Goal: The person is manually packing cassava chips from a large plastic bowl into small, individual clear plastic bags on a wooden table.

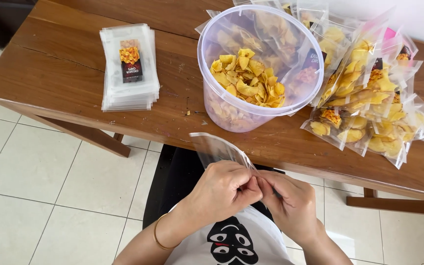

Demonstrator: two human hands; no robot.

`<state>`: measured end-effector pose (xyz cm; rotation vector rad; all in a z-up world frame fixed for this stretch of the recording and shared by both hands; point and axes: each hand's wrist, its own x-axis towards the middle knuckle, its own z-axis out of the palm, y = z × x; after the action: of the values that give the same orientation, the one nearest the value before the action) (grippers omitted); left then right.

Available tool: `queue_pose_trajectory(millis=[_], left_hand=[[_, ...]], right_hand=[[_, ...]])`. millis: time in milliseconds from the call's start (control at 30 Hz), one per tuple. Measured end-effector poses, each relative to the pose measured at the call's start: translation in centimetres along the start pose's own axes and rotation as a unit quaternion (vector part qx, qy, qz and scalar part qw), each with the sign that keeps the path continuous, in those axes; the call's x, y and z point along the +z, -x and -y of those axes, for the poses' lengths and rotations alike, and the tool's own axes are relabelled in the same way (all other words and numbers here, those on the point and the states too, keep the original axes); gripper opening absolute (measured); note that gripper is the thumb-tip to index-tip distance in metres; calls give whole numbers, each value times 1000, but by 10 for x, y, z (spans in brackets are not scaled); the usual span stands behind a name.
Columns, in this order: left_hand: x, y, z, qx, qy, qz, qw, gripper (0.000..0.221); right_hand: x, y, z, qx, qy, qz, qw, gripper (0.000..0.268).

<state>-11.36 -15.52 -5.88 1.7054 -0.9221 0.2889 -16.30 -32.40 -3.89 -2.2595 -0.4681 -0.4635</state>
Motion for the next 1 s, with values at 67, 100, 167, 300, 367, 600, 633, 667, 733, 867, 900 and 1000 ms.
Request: queue_pose_trajectory(millis=[67,100,167,300,367,600,633,667,733,867,900,1000], left_hand=[[9,2,7,0,-3,-13,1000,38],[14,5,9,24,-33,-19,999,38],[16,7,10,48,-64,-25,996,38],[17,10,11,66,-102,-48,991,35],[21,12,13,62,-121,-68,988,35],[34,9,2,66,-149,-118,980,36],[33,8,1,93,-162,-87,979,39],[39,12,4,95,-164,-90,978,39],[50,22,8,120,-155,-83,977,36],[3,3,-17,190,-71,-102,974,13],[5,14,-9,150,-245,-55,956,49],[1,15,0,102,-423,-18,900,77]], right_hand=[[3,1,-9,-35,30,-18,999,15],[5,5,-14,-50,76,-46,995,13],[5,9,-24,-65,121,-75,988,11],[0,3,-34,-36,225,-116,967,10],[-2,-5,-27,-33,214,-141,966,10],[9,3,-24,-100,118,-122,980,14],[9,5,-31,-43,144,-74,986,30],[7,5,-27,-47,144,-74,986,30],[4,6,-17,47,-82,22,995,37],[-18,-8,-12,97,-6,25,995,57],[-24,-13,-6,75,31,37,996,59],[-29,-26,11,-22,129,91,987,45]])
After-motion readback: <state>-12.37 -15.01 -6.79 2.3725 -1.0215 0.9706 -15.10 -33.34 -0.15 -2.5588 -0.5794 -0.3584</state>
